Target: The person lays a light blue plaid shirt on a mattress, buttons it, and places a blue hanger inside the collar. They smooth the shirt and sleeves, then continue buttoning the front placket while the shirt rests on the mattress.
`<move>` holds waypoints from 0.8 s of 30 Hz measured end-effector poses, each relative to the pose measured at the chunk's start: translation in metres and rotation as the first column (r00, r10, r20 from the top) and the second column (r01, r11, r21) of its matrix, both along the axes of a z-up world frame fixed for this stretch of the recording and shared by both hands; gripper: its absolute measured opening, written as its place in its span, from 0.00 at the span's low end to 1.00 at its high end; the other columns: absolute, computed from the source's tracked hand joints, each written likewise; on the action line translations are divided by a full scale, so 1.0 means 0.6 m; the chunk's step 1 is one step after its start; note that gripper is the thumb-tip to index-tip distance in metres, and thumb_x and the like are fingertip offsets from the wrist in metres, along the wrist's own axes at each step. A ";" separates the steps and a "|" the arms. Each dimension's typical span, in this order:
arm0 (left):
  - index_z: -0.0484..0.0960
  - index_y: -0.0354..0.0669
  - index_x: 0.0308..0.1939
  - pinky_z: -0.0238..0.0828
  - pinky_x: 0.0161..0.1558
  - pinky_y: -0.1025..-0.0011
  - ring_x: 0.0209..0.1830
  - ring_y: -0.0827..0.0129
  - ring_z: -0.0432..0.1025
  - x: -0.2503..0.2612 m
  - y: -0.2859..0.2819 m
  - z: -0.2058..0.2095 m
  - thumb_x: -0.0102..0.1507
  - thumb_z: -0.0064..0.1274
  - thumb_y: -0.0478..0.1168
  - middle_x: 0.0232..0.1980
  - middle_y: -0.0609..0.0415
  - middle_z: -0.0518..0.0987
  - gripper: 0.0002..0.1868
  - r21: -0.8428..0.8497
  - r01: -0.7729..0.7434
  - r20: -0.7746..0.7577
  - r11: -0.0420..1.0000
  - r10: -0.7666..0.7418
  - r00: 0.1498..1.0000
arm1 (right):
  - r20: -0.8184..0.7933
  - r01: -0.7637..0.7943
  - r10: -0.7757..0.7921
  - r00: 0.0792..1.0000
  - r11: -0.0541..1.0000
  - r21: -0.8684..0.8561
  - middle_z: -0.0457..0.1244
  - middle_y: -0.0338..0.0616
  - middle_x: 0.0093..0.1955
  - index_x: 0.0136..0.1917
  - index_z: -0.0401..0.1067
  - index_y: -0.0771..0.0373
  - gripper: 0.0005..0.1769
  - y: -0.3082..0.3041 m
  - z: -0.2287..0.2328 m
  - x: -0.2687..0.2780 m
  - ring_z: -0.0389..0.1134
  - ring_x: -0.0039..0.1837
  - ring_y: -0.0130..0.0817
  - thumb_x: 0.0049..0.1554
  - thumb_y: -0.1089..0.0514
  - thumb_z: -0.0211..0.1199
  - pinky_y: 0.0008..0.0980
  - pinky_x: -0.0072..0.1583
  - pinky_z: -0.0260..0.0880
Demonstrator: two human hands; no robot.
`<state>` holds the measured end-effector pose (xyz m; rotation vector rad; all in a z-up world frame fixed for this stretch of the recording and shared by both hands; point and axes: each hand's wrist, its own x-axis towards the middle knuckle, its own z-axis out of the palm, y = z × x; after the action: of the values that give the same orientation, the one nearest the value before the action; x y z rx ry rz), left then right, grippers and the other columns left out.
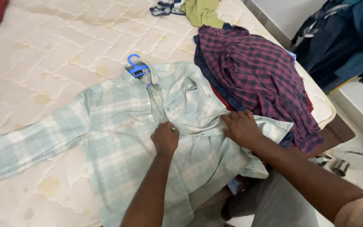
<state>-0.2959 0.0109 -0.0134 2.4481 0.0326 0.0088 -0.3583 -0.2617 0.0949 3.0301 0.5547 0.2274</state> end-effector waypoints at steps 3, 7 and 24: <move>0.85 0.46 0.51 0.69 0.55 0.57 0.51 0.56 0.77 0.004 0.008 -0.040 0.58 0.59 0.46 0.49 0.49 0.83 0.19 -0.188 -0.025 -0.016 0.982 0.022 1.000 | -0.252 0.074 -0.094 0.963 0.993 -0.087 0.70 0.45 0.50 0.58 0.72 0.56 0.16 0.004 0.023 -0.017 0.70 0.57 0.44 0.58 0.50 0.60 0.49 0.64 0.60; 0.84 0.41 0.55 0.74 0.54 0.65 0.48 0.59 0.79 0.012 0.023 -0.063 0.61 0.57 0.44 0.48 0.47 0.85 0.20 -0.391 -0.057 -0.031 0.918 0.049 0.998 | -0.366 0.034 0.005 0.931 0.994 0.102 0.70 0.50 0.49 0.64 0.69 0.58 0.19 0.043 0.067 -0.069 0.73 0.48 0.46 0.60 0.55 0.56 0.45 0.51 0.72; 0.79 0.39 0.61 0.75 0.49 0.66 0.42 0.62 0.77 -0.098 0.048 -0.012 0.62 0.55 0.39 0.48 0.45 0.83 0.22 -0.480 -0.033 -0.031 0.877 0.021 0.999 | -0.762 0.172 0.190 0.619 0.914 0.368 0.60 0.55 0.66 0.82 0.51 0.52 0.39 0.252 -0.023 -0.258 0.70 0.51 0.52 0.58 0.61 0.54 0.46 0.54 0.72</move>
<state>-0.3547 0.0396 -0.0207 1.9470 0.0708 -0.0158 -0.5132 -0.1104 0.0813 3.3970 0.6021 -1.2382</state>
